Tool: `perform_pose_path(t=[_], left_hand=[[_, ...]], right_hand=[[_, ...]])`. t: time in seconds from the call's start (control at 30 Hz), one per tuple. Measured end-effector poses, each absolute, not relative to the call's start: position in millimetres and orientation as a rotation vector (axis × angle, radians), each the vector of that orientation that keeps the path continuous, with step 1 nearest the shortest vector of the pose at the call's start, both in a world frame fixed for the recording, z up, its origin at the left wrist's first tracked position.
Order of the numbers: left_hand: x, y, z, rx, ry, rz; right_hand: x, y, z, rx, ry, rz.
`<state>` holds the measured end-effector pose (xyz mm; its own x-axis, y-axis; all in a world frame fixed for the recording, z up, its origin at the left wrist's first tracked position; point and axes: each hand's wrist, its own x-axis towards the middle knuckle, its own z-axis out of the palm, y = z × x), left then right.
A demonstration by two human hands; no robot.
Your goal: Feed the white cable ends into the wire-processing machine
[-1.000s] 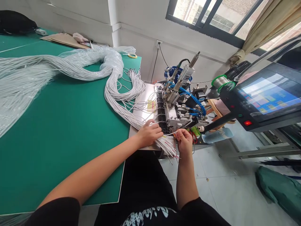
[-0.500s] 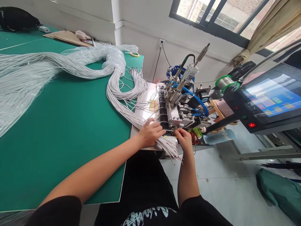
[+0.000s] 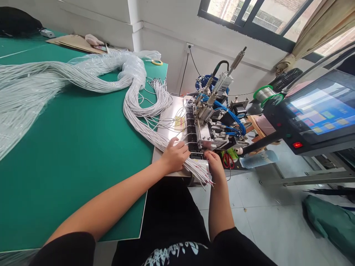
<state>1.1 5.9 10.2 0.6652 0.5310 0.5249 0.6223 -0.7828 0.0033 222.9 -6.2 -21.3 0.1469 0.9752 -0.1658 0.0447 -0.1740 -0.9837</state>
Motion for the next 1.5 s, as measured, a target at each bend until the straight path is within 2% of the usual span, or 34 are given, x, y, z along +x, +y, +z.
perform_pose_path(t=[0.27, 0.43, 0.57, 0.87, 1.27, 1.5], left_hand=[[0.6, 6.1, 9.6, -2.692, -0.975, -0.788], [-0.6, 6.5, 9.7, -2.722, -1.000, -0.764], [-1.3, 7.2, 8.4, -2.719, -1.032, -0.795], [-2.1, 7.8, 7.3, -2.712, -0.920, -0.812], [-2.3, 7.1, 8.5, -2.676, -0.889, -0.858], [-2.4, 9.4, 8.2, -2.718, -0.797, -0.799]], right_hand=[[221.4, -12.9, -22.3, -1.432, -0.989, 1.255], [229.8, -22.3, -20.5, -1.473, -1.086, 1.091], [239.1, -34.3, -2.7, -1.481, -1.245, 1.012], [240.2, -60.9, 45.1, -1.468, -1.711, 1.085], [231.2, -47.4, 23.4, -1.531, -1.486, 0.719], [225.7, -36.1, 15.1, -1.448, -1.437, 0.672]])
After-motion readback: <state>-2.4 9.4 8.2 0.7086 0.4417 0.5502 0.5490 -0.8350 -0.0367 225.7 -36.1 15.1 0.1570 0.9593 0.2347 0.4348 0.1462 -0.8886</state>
